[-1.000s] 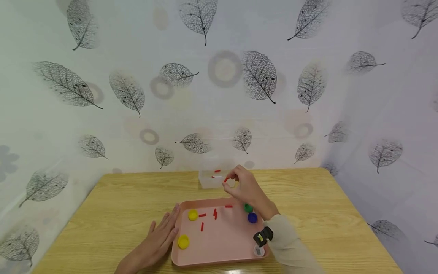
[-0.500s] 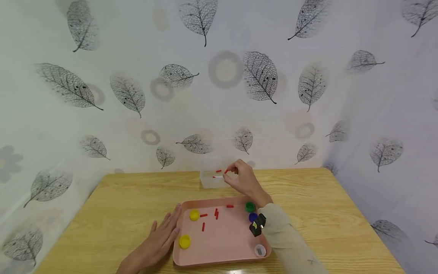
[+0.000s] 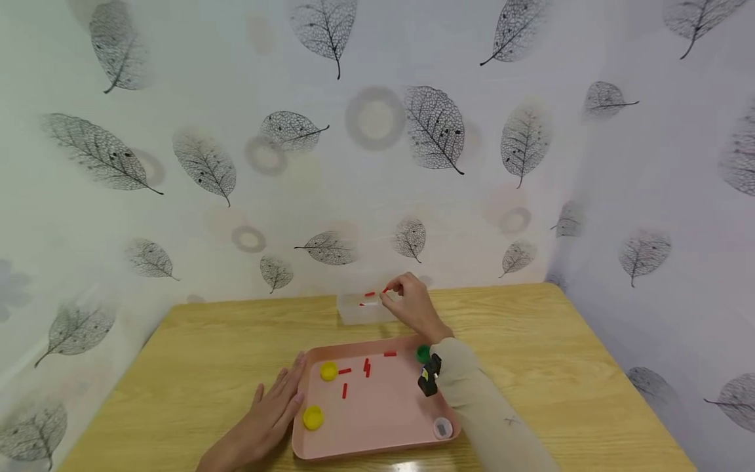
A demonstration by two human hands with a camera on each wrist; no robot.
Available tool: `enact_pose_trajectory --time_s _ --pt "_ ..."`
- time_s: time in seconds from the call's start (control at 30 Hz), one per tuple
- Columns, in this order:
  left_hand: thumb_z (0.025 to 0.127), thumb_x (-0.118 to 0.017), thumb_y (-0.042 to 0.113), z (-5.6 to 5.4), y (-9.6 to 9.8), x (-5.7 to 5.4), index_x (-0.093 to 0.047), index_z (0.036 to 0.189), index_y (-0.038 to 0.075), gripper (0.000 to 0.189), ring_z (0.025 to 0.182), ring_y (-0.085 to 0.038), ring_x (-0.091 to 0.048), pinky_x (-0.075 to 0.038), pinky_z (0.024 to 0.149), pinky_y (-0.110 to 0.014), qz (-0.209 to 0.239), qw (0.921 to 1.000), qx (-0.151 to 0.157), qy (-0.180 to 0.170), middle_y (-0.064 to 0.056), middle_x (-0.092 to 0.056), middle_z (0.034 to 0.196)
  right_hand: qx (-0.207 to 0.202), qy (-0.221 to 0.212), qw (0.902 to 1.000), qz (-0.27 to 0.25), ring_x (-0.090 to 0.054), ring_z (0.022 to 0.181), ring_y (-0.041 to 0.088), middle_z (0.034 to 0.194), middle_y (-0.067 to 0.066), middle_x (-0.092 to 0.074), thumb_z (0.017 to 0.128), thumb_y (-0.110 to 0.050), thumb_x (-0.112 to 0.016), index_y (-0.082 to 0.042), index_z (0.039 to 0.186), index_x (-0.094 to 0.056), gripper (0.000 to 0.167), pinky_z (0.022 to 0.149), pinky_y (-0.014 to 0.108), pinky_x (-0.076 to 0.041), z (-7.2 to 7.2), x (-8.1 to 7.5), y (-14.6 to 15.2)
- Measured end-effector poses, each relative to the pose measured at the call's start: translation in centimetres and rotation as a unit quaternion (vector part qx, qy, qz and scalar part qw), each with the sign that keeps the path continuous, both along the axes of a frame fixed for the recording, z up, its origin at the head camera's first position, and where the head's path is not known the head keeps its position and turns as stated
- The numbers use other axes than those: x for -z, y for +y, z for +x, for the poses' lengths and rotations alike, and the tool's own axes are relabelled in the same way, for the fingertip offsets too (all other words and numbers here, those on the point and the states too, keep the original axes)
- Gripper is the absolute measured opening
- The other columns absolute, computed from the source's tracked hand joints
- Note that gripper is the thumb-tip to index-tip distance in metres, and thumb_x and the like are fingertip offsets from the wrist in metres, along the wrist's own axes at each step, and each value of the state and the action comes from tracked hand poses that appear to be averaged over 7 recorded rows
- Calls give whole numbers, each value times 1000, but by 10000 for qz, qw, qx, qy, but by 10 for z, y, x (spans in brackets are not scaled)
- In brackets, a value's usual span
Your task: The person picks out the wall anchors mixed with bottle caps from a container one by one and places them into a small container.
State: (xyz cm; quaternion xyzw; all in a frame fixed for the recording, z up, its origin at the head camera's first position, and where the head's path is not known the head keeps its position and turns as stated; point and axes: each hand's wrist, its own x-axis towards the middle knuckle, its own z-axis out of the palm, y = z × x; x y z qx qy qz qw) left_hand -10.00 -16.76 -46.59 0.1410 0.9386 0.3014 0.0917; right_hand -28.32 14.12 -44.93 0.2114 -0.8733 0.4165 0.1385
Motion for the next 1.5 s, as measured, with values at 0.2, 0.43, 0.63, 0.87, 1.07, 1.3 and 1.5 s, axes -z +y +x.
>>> enact_pose_trajectory --time_s 0.2,0.43,0.63,0.87,1.07,1.3,1.5 --pt "114 -31 37 0 -3 3 -10 167 19 60 153 -44 -17 -3 108 -82 -68 10000 4 -19 3 -7 172 54 -130 9999 -6 -60 86 31 97 17 -64 91 -12 -78 1 101 -69 18 78 41 -52 -5 8 -4" --pt "114 -31 37 -4 -3 4 -10 167 20 60 153 -43 -17 -3 108 -82 -73 9999 40 60 3 -7 172 140 -184 9997 0 -60 88 31 99 19 -64 92 -12 -77 1 102 -70 18 79 42 -52 -11 9 -6" --pt "114 -32 37 -6 -3 4 -11 167 20 60 153 -44 -18 -4 108 -83 -87 9999 31 88 3 -8 172 229 -188 9995 49 -60 87 29 97 18 -64 91 -12 -77 3 101 -70 19 80 42 -53 -13 6 -7" --pt "114 -31 38 -7 -4 4 -9 167 21 60 154 -42 -16 -2 109 -81 -34 10000 -4 -24 4 -8 172 292 -371 9989 30 -61 89 29 98 15 -64 92 -13 -78 5 103 -71 23 82 44 -53 -11 7 -5" --pt "114 -32 37 -7 -4 4 -10 167 22 59 153 -44 -17 -2 109 -82 -5 10000 24 8 3 -9 172 245 -412 9988 76 -61 89 29 98 15 -65 92 -16 -78 5 103 -72 24 82 43 -54 -11 5 -4" --pt "114 -31 37 -8 -3 4 -9 167 21 59 153 -43 -17 -2 109 -82 -34 10000 61 31 3 -8 172 150 -429 9990 17 -60 86 26 96 14 -65 92 -17 -78 2 101 -72 21 80 42 -53 -3 0 0" --pt "114 -31 37 -8 -4 4 -9 167 20 60 154 -43 -16 -1 109 -82 -34 10000 78 -10 2 -8 172 -7 -471 9988 134 -58 84 21 96 9 -64 92 -16 -79 0 103 -72 21 78 39 -52 5 -2 1"
